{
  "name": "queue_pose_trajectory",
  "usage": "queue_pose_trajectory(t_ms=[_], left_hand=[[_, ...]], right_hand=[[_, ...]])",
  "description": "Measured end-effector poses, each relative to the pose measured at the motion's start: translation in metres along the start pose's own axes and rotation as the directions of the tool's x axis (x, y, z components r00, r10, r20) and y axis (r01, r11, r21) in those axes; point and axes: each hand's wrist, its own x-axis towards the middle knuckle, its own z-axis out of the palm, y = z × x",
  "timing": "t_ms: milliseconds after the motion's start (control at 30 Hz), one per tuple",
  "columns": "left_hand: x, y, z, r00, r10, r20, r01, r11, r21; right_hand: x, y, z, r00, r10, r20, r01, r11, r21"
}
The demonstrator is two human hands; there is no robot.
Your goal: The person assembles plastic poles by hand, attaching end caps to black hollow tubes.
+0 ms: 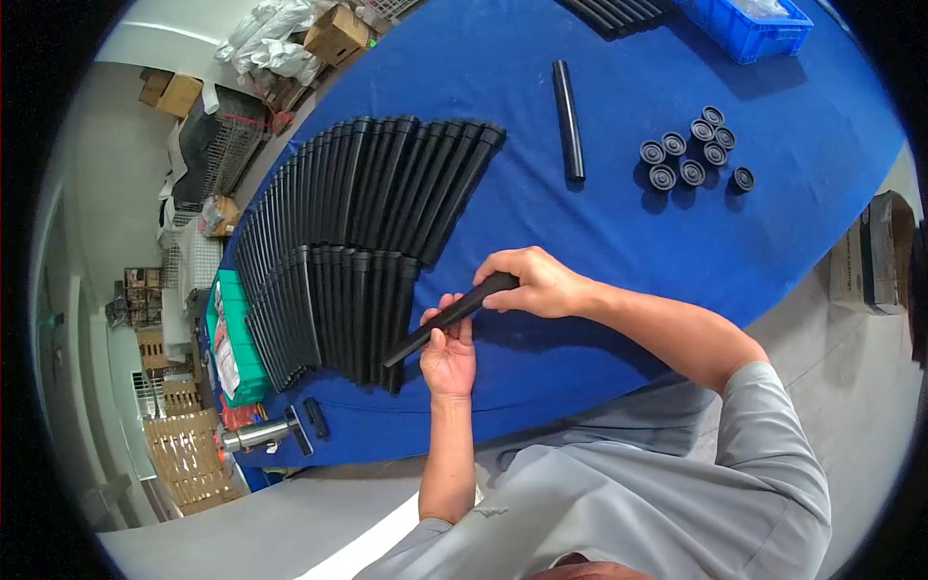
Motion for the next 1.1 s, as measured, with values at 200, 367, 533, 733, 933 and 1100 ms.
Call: queue_pose_trajectory(t_ms=[200,367,533,733,933,1100], left_hand=[[0.003,0.002,-0.013,0.997,0.017,0.075,-0.016,1.0,-0.021],[0.004,0.004,-0.002,1.0,-0.029,0.01,0.029,0.999,-0.027],[0.002,0.004,-0.013,0.999,-0.01,0.033,0.01,1.0,-0.01],[0.004,0.002,-0.01,1.0,0.002,-0.006,-0.002,1.0,0.017],[0.006,0.004,-0.014,0.991,-0.04,0.13,0.056,0.991,-0.121],[0.007,0.005,-0.013,0.99,-0.082,0.117,0.099,0.985,-0.144]], right_hand=[[-0.003,0.008,0.001,0.973,-0.231,0.02,0.231,0.962,-0.145],[-0.003,-0.003,-0.008,0.984,0.153,0.088,-0.165,0.974,0.153],[-0.002,0.005,-0.003,0.999,0.018,0.035,-0.021,0.997,0.071],[-0.002,0.012,0.004,0.973,-0.217,-0.075,0.21,0.974,-0.087],[-0.005,-0.007,-0.005,0.991,0.101,0.093,-0.113,0.983,0.144],[-0.002,0.01,0.003,0.965,-0.251,-0.08,0.24,0.962,-0.127]])
